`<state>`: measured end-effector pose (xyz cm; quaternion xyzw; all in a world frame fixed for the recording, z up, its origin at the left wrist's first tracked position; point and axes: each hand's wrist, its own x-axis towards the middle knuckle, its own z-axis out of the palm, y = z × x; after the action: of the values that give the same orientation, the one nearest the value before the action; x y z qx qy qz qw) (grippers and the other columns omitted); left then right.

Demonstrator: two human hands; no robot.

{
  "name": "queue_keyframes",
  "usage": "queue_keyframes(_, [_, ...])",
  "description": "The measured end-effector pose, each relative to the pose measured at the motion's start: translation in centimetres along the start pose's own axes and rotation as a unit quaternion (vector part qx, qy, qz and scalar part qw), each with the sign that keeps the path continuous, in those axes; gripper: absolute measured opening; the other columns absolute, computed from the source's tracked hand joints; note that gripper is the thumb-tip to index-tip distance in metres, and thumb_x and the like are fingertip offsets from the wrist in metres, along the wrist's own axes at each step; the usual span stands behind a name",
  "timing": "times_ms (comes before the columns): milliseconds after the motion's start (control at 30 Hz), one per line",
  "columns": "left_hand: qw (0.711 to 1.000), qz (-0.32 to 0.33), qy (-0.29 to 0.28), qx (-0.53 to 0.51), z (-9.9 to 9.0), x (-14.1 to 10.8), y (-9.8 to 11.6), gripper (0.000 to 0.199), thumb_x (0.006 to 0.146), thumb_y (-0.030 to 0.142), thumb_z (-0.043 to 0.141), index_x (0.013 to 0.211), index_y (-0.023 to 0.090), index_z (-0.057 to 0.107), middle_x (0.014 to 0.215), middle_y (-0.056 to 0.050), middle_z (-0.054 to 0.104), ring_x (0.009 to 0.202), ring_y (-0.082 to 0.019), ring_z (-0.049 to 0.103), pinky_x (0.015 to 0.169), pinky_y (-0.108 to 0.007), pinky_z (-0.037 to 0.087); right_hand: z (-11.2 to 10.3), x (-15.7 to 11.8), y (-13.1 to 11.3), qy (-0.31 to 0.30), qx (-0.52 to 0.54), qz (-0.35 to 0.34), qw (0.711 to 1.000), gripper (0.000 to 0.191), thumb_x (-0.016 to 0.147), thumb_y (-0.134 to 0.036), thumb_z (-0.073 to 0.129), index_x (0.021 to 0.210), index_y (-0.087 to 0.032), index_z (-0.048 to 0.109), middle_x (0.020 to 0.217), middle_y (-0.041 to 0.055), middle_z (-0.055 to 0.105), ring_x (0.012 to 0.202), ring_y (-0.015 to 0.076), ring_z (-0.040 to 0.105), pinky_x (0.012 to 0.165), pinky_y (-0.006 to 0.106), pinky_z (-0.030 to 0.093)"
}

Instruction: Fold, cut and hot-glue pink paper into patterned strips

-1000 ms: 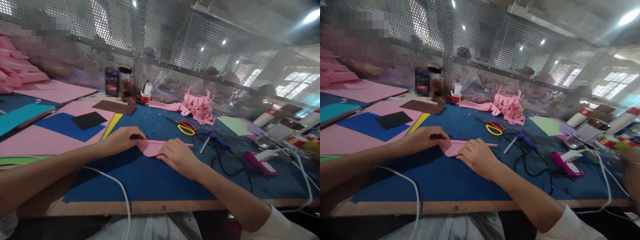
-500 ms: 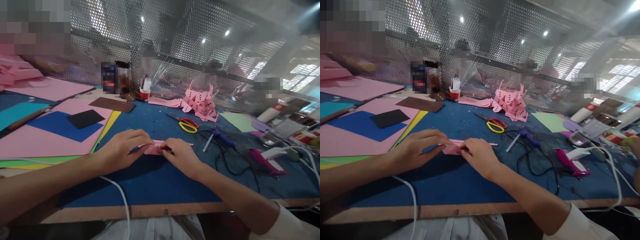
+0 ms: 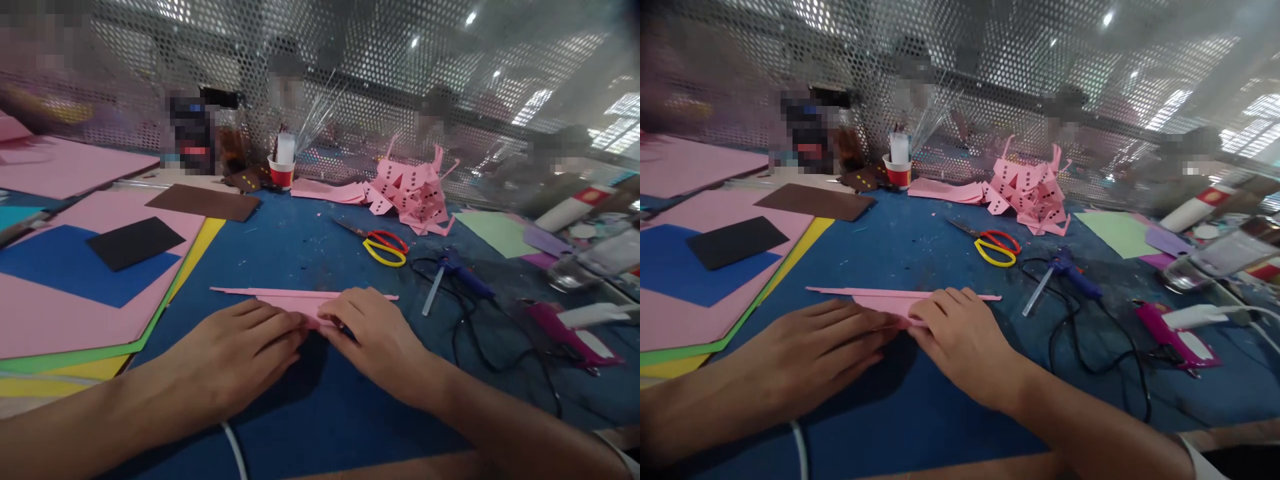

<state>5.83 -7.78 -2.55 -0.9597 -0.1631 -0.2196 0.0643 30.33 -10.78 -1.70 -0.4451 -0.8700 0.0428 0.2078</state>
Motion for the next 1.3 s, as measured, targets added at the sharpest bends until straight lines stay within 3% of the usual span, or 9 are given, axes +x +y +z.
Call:
queue_keyframes(333, [0.999,-0.032,-0.004,0.041,-0.29,0.49,0.99,0.040,0.105,0.029,0.035,0.114,0.017,0.072,0.109,-0.005,0.077,0.095,-0.022,0.071,0.079,-0.038,0.058,-0.09,-0.13,0.44,-0.040,-0.026,-0.027,0.998,0.016,0.104,-0.028,0.048,0.110,-0.024,0.063,0.101,0.0030,0.067,0.089,0.0203,0.056,0.078,0.038,0.036])
queue_keyframes(767, [0.999,-0.038,-0.006,0.037,0.27,-0.07,0.87,0.037,0.103,0.031,0.041,0.124,0.018,0.068,0.121,-0.008,0.074,0.101,-0.026,0.069,0.082,-0.041,0.057,-0.45,0.03,0.44,-0.042,-0.037,-0.015,0.998,0.020,0.104,-0.027,0.048,0.112,-0.023,0.066,0.098,0.0048,0.066,0.089,0.0200,0.057,0.078,0.037,0.042])
queue_keyframes(967, [0.998,-0.030,-0.015,0.048,0.13,0.05,0.87,0.040,0.104,0.031,0.037,0.120,0.017,0.070,0.117,-0.008,0.075,0.100,-0.026,0.070,0.081,-0.040,0.058,-0.28,0.11,0.52,-0.044,-0.041,-0.028,0.998,0.022,0.104,-0.027,0.047,0.112,-0.022,0.067,0.099,0.0062,0.066,0.091,0.0200,0.057,0.080,0.036,0.045])
queue_keyframes(1300, [0.999,-0.033,-0.023,0.018,0.51,-0.31,0.60,0.037,0.101,0.031,0.048,0.130,0.014,0.064,0.119,-0.012,0.073,0.106,-0.028,0.068,0.092,-0.044,0.056,-0.33,0.12,0.22,-0.031,-0.071,-0.036,0.996,0.024,0.105,-0.028,0.045,0.109,-0.021,0.068,0.097,0.0073,0.063,0.091,0.0201,0.056,0.081,0.035,0.044])
